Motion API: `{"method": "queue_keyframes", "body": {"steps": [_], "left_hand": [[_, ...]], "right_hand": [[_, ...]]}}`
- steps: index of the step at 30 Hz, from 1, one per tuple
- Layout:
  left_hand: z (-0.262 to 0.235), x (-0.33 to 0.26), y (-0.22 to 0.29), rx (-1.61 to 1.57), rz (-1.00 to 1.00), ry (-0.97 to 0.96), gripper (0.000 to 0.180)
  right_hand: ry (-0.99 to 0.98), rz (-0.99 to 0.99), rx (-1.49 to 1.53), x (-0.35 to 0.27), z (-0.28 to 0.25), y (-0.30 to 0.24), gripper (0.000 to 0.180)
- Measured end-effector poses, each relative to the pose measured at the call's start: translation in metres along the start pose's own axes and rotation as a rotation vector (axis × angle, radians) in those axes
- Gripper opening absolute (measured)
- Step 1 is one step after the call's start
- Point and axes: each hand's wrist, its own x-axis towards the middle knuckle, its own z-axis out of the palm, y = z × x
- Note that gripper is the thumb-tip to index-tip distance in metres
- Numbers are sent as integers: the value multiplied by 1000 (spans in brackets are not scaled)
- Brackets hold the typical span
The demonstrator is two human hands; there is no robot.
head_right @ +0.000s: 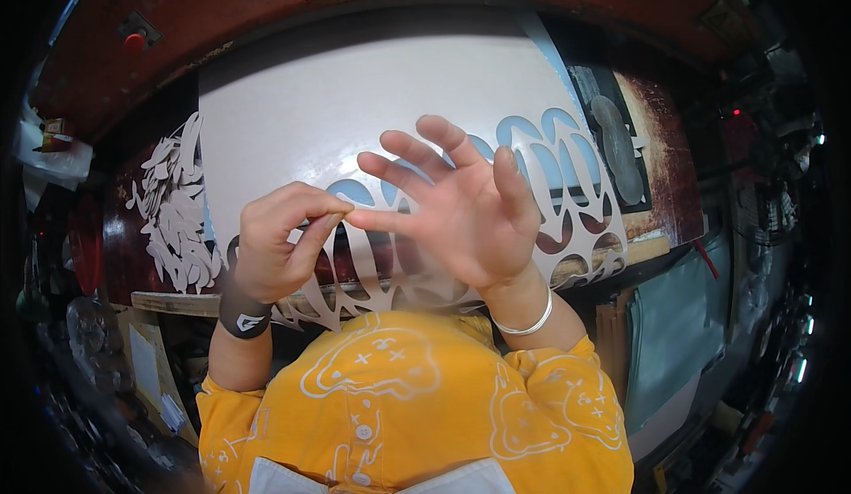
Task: The person places a white sheet with pre-cut shapes onto a red machine, rubs the surface with a gray tool, and then peels away the excess material to reveal the cut shapes. The person repeats this process for multiple sections of the sheet.
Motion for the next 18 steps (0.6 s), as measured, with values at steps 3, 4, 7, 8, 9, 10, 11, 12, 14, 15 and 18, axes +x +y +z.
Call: {"method": "queue_keyframes", "body": {"steps": [3,4,7,8,9,10,11,12,14,15,18], "left_hand": [[-5,0,2,-51,-12,-54,14],[-6,0,3,-41,-10,-64,14],[-7,1,5,-21,-1,-78,15],[-8,1,5,-6,7,-80,15],[-8,1,5,9,14,-82,15],[-8,1,5,55,30,-85,15],[-8,2,5,100,46,-89,15],[-8,2,4,145,61,-93,15],[-7,3,3,258,125,-102,14],[-6,3,2,305,154,-98,14],[1,5,-1,446,230,-28,12]], "right_hand": [[35,25,60,0,-1,-2,58],[44,30,72,0,-1,-2,58],[63,42,66,0,0,-4,58],[82,40,63,0,0,-5,58],[117,44,46,0,1,-5,59],[152,48,30,0,2,-5,59],[155,51,18,0,3,-5,59],[158,53,7,0,3,-5,59],[173,55,-9,0,5,-5,59],[184,53,-13,0,5,-5,58],[205,38,-4,0,5,-4,58]]}}
